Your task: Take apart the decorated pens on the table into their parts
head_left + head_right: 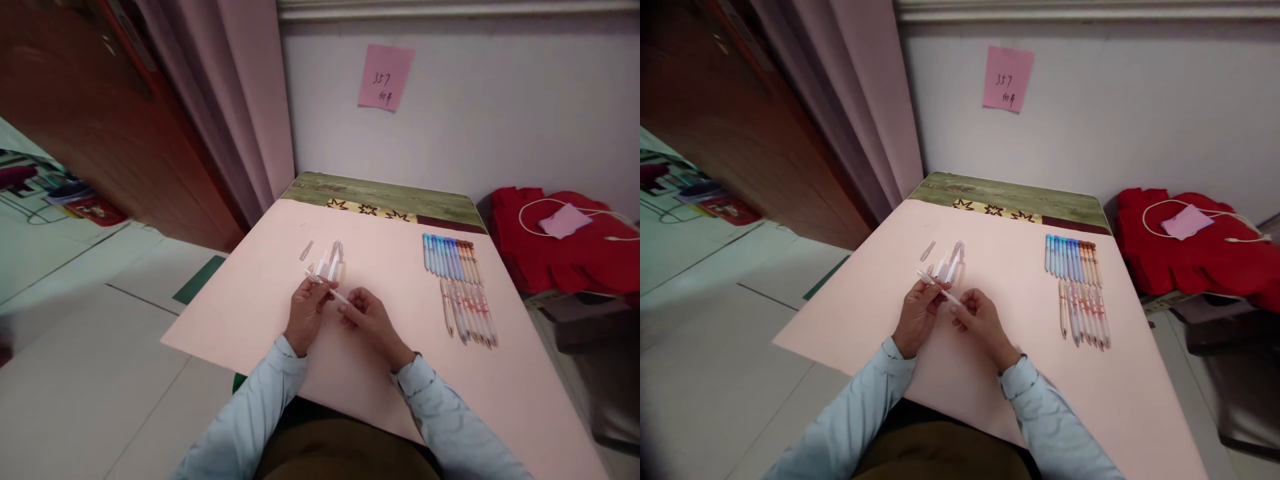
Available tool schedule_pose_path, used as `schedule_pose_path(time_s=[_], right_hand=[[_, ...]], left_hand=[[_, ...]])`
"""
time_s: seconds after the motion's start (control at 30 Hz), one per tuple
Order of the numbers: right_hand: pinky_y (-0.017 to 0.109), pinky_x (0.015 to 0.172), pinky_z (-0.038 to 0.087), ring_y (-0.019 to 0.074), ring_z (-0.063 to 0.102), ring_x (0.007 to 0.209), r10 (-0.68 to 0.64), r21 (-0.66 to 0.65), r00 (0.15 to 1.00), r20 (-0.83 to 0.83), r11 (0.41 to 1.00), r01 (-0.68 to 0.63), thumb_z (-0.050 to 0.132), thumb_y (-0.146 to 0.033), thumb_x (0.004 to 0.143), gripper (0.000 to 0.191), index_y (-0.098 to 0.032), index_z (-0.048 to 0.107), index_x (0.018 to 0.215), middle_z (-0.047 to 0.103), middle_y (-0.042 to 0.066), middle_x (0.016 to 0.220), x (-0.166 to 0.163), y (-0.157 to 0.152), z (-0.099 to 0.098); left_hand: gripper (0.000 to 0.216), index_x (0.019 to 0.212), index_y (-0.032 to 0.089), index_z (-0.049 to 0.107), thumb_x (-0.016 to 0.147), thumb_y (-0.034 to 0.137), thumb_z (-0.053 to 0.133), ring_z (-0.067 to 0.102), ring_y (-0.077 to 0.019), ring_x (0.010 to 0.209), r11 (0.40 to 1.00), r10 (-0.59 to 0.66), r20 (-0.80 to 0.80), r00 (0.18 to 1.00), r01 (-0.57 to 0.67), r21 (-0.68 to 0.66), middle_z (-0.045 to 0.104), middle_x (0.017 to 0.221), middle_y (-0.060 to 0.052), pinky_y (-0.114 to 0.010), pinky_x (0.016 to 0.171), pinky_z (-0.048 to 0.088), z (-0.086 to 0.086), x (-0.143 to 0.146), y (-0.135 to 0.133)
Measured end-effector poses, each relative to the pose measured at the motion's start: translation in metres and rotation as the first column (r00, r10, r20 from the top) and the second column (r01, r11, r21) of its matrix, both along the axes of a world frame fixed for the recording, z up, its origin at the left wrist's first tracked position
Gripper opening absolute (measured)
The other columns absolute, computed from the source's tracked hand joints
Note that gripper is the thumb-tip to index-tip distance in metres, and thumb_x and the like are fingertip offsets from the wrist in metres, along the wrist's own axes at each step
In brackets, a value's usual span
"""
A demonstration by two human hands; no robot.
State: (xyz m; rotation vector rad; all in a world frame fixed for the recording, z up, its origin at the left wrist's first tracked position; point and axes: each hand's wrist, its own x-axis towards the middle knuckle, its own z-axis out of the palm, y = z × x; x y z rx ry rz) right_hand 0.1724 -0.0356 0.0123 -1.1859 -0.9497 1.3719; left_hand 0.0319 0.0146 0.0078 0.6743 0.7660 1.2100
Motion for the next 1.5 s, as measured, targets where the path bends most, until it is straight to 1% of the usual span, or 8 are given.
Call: schedule_pose_path(time_s=[0.27,0.63,0.8,0.97,1.1,1.27,1.4,1.5], right_hand=[[0.022,0.037,0.036,0.0094,0.046,0.039,0.049,-0.067,0.999,0.019,0.997,-0.048,0.052,-0.066,0.087,0.053,-0.016,0.062,0.071,0.054,-0.002,0.052,0.0011,-0.0025,0.0039],[0.024,0.052,0.048,0.0113,0.057,0.055,-0.076,0.087,0.997,-0.035,0.993,0.078,0.081,-0.048,0.068,0.041,-0.021,0.056,0.087,0.06,-0.005,0.065,0.0011,-0.001,-0.0011],[0.024,0.043,0.041,0.0115,0.053,0.045,-0.042,-0.062,0.999,-0.008,0.997,0.041,0.048,-0.068,0.088,0.055,-0.015,0.061,0.075,0.061,0.003,0.059,0.0006,-0.0029,-0.002],[0.023,0.05,0.046,0.0109,0.055,0.054,-0.075,0.062,0.997,0.009,0.995,0.075,0.078,-0.057,0.07,0.047,-0.018,0.06,0.09,0.062,-0.002,0.068,0.0009,-0.0027,-0.0005],[0.024,0.047,0.043,0.0112,0.053,0.049,-0.036,-0.036,0.999,0.014,0.999,0.037,0.052,-0.068,0.086,0.054,-0.015,0.062,0.076,0.059,0.002,0.06,0.0009,-0.0026,-0.0003],[0.024,0.051,0.044,0.0108,0.053,0.052,-0.079,0.062,0.996,0.033,0.995,0.077,0.075,-0.059,0.072,0.045,-0.019,0.061,0.088,0.059,-0.003,0.064,0.0004,-0.0021,-0.0009],[0.025,0.048,0.042,0.0114,0.053,0.05,-0.041,-0.026,0.999,0.023,0.999,0.042,0.051,-0.069,0.086,0.056,-0.016,0.062,0.074,0.059,0.002,0.06,0.0,-0.0015,-0.0014],[0.024,0.051,0.044,0.011,0.055,0.053,-0.076,0.047,0.997,0.02,0.996,0.075,0.07,-0.062,0.076,0.047,-0.018,0.063,0.088,0.061,-0.001,0.067,0.0003,-0.0014,-0.0013]], left_hand=[[0.023,0.086,0.016,0.063,0.074,0.029,0.079,0.061,-0.0108,0.07,1.0,0.007,-0.026,1.0,-0.006,0.031,0.071,0.086,-0.003,-0.026,0.07,0.049,0.0011,0.0005,-0.0002],[0.024,0.087,0.016,0.062,0.073,0.026,0.08,0.061,-0.009,0.071,0.999,0.042,0.003,0.999,-0.043,0.006,0.073,0.09,-0.004,-0.023,0.072,0.049,-0.0026,0.001,0.0011],[0.023,0.086,0.016,0.063,0.074,0.026,0.079,0.061,-0.0088,0.07,0.999,0.035,-0.013,0.999,-0.034,0.022,0.073,0.088,-0.004,-0.023,0.072,0.049,-0.0022,0.001,0.0002],[0.023,0.088,0.016,0.063,0.075,0.025,0.079,0.062,-0.0089,0.071,0.999,0.045,0.012,0.999,-0.045,0.01,0.073,0.089,-0.004,-0.023,0.072,0.049,-0.0033,0.0009,0.0007],[0.023,0.088,0.015,0.063,0.074,0.025,0.079,0.061,-0.0089,0.07,0.999,0.047,0.003,0.999,-0.047,0.017,0.073,0.088,-0.004,-0.023,0.072,0.049,-0.003,0.0013,0.0004],[0.021,0.087,0.015,0.063,0.075,0.023,0.078,0.061,-0.009,0.071,0.999,0.049,0.013,0.999,-0.049,0.009,0.073,0.089,-0.005,-0.022,0.071,0.049,-0.003,0.0015,0.0],[0.021,0.087,0.015,0.063,0.074,0.023,0.079,0.06,-0.0088,0.069,0.999,0.043,0.001,0.999,-0.043,0.016,0.073,0.088,-0.004,-0.022,0.07,0.049,-0.0034,0.0013,0.0004],[0.022,0.087,0.015,0.062,0.075,0.023,0.078,0.06,-0.0089,0.069,0.999,0.049,0.011,0.999,-0.049,0.005,0.072,0.088,-0.004,-0.023,0.07,0.049,-0.0031,0.0016,0.0006]])
